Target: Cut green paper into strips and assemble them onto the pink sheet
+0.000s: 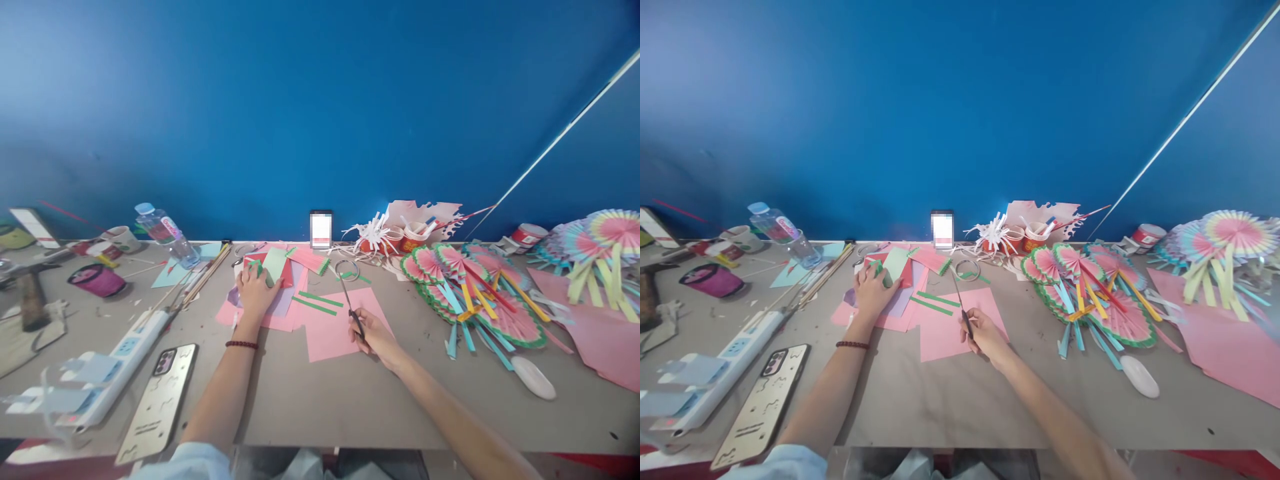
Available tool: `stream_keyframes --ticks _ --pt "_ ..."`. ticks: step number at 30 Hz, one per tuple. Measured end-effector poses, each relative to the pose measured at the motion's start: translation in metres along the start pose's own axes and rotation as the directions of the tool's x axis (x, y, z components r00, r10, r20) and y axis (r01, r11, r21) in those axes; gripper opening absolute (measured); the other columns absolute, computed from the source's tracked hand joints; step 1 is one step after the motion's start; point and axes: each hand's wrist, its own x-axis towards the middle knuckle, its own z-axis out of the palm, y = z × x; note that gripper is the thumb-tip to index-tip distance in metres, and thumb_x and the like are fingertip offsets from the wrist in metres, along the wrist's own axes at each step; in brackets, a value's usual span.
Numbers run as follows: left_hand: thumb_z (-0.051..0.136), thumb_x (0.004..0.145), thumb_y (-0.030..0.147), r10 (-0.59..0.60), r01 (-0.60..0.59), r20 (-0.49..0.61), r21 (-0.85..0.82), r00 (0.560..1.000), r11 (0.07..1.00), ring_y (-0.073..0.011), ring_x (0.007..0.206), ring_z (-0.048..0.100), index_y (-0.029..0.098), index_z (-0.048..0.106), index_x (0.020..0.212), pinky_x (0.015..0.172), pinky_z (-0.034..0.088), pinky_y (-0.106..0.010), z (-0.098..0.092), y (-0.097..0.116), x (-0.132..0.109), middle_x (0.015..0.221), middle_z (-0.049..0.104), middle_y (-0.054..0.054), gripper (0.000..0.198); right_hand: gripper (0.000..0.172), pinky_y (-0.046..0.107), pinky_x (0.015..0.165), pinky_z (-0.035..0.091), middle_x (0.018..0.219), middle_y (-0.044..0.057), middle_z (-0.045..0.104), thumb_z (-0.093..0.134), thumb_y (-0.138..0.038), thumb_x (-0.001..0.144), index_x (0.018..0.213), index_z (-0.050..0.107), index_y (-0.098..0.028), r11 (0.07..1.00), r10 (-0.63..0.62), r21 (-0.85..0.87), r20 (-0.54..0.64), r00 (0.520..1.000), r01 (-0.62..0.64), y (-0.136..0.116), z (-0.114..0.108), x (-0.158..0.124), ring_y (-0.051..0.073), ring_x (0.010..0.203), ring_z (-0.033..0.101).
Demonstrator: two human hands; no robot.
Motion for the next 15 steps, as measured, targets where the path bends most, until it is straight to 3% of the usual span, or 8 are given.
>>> stream_keyframes --ticks 4,8,11,15 --pt "0.058 0.084 0.039 0.09 -0.09 -0.009 -0.019 0.996 0.996 -0.037 0.128 0.044 0.016 0.071 0.09 0.11 0.025 -0.051 0.0015 0.0006 0.0 0.129 0.062 -0.017 0.027 0.04 0.015 0.034 0.019 0.054 -0.004 0.062 0.072 -0.05 0.069 0.08 0.045 -0.022 1.0 -0.006 -0.004 -0.025 1.0 0.006 0.0009 -0.0015 0.0018 0.003 0.029 0.036" --pt "0.045 0.088 0.021 0.138 -0.136 0.043 -0.053 0.99 0.989 -0.0314 0.108 0.055 0.02 0.066 0.075 0.104 0.029 -0.048 0.0021 -0.0011 0.0018 0.097 0.07 -0.012 0.025 0.04 0.015 0.033 0.017 0.054 -0.005 0.062 0.073 -0.048 0.068 0.081 0.045 -0.022 1.0 0.02 -0.004 -0.048 0.999 -0.02 -0.0002 -0.0016 0.0037 0.004 0.029 0.036" --pt "0.041 0.09 0.019 0.092 -0.09 0.023 -0.078 0.995 0.993 -0.0288 0.1 0.057 0.021 0.065 0.079 0.098 0.033 -0.044 0.0007 -0.0011 0.0023 0.093 0.069 -0.011 0.026 0.04 0.014 0.032 0.016 0.053 -0.006 0.061 0.073 -0.047 0.066 0.082 0.046 -0.022 1.0 0.02 0.003 -0.05 0.999 -0.02 -0.0016 -0.0009 0.0036 0.004 0.029 0.037" --pt "0.038 0.093 0.022 -0.099 0.096 -0.021 -0.116 0.995 0.989 -0.0262 0.09 0.061 0.018 0.065 0.096 0.085 0.038 -0.038 -0.0021 0.0026 0.0015 0.095 0.068 -0.011 0.027 0.04 0.014 0.032 0.014 0.053 -0.005 0.061 0.072 -0.049 0.067 0.08 0.045 -0.022 1.0 0.008 0.005 -0.051 0.999 -0.007 -0.003 -0.0003 0.0022 0.004 0.029 0.036"
